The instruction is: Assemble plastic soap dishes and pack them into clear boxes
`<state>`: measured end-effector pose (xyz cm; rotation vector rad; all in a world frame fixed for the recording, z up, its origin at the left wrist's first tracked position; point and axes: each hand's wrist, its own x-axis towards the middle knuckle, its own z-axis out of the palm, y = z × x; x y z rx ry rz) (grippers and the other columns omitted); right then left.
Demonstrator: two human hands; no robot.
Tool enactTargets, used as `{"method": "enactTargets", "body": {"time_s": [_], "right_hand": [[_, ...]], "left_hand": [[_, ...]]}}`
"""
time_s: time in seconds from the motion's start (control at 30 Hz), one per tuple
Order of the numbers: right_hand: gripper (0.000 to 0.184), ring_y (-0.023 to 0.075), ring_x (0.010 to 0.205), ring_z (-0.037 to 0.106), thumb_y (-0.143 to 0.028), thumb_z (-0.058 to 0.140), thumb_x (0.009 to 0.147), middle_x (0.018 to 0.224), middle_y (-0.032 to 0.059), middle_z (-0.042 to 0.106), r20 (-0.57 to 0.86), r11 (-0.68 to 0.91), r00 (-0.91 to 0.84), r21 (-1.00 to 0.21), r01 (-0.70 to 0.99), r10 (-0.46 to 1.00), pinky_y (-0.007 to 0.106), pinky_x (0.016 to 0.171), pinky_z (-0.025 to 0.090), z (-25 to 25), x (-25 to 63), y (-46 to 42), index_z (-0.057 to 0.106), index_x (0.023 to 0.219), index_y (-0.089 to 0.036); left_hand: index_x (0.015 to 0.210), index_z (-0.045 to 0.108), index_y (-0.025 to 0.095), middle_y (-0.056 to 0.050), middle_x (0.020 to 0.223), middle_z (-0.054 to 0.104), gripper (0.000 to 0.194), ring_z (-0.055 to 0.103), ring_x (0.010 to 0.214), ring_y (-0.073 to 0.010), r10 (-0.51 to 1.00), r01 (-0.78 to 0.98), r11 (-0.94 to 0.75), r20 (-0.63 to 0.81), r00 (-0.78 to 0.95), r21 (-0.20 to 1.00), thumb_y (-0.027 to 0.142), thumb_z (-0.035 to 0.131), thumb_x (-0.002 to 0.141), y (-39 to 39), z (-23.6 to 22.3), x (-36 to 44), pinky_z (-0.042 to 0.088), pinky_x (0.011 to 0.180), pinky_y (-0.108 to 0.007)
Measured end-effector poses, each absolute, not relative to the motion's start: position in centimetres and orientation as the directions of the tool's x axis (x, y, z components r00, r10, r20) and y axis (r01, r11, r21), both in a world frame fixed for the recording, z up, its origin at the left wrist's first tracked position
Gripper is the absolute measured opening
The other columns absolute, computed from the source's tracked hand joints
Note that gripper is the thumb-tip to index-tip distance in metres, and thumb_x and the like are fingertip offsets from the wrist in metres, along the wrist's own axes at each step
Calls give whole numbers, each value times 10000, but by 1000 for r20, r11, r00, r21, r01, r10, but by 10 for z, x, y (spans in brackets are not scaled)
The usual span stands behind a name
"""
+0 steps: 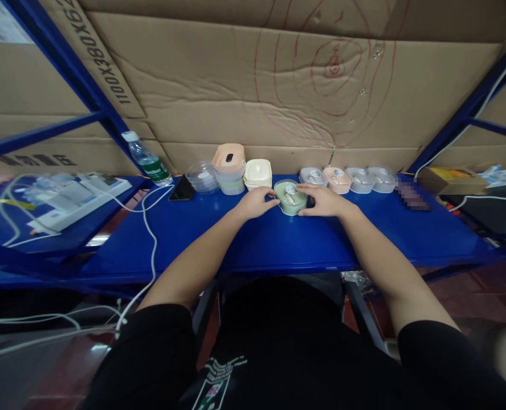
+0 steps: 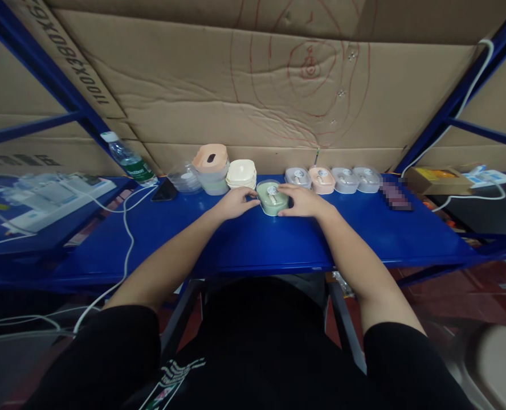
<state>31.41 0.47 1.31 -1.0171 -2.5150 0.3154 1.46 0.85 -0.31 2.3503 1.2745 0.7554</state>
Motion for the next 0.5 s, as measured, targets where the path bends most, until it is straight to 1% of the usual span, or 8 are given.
{"method": "enactTargets", "body": {"time_s": [0.1,0.17,0.2,0.27,0.33,0.37,0.43,0.5], "right_hand": [[836,441,1531,530,-484,838,872,1671,176,549,290,648,-581,-291,703,761,641,1244,467,7,311,8,578,1613,-198],[825,454,1520,536,-444,822,887,1695,195,513,300,595,-525,-230,770,796,654,1203,502,5,308,8,557,1621,-176],[811,456,1510,545,-424,821,888,1699,197,506,313,580,-511,-193,791,801,656,1183,517,4,306,8,560,1614,-174],[748,442,1483,571,-367,811,893,1677,190,536,353,586,-518,-115,802,779,641,1166,531,4,301,7,591,1580,-173],[645,417,1437,612,-302,779,916,1615,181,602,398,610,-545,-50,790,738,606,1160,540,5,296,5,636,1530,-168],[581,403,1410,635,-278,750,937,1575,179,637,413,624,-561,-26,781,718,584,1151,549,5,294,4,661,1500,-163],[460,374,1360,673,-247,674,991,1501,173,693,414,658,-602,10,753,683,543,1119,574,6,290,2,706,1442,-160],[403,355,1327,697,-246,610,1033,1471,162,716,389,684,-639,30,729,664,522,1090,593,5,286,1,732,1409,-173]], "left_hand": [[1393,710,131,-174,1323,752,537,731,1083,-282,814,631,-573,273,513,523,446,756,961,6,-7,17,564,1029,-427],[1499,637,115,-201,1396,717,664,745,1071,-290,793,619,-597,256,553,511,489,750,961,6,-11,18,578,1025,-445],[1533,606,111,-215,1453,688,713,746,1105,-302,779,610,-614,260,570,501,512,745,960,6,-13,18,582,1032,-452],[1574,563,111,-232,1578,603,776,705,1273,-344,745,588,-657,289,601,472,551,730,957,8,-16,17,571,1081,-469],[1588,545,113,-234,1657,534,806,591,1464,-376,711,573,-698,322,625,429,585,713,958,11,-20,16,515,1180,-501],[1592,539,110,-235,1669,521,819,538,1523,-381,699,573,-711,327,636,407,601,705,959,13,-21,15,471,1229,-517],[1600,527,97,-242,1665,525,843,502,1560,-380,687,582,-725,317,654,370,626,687,964,15,-23,14,398,1291,-533],[1603,523,91,-242,1658,534,848,513,1554,-374,682,591,-729,298,667,345,632,675,969,16,-24,14,378,1305,-527]]}}
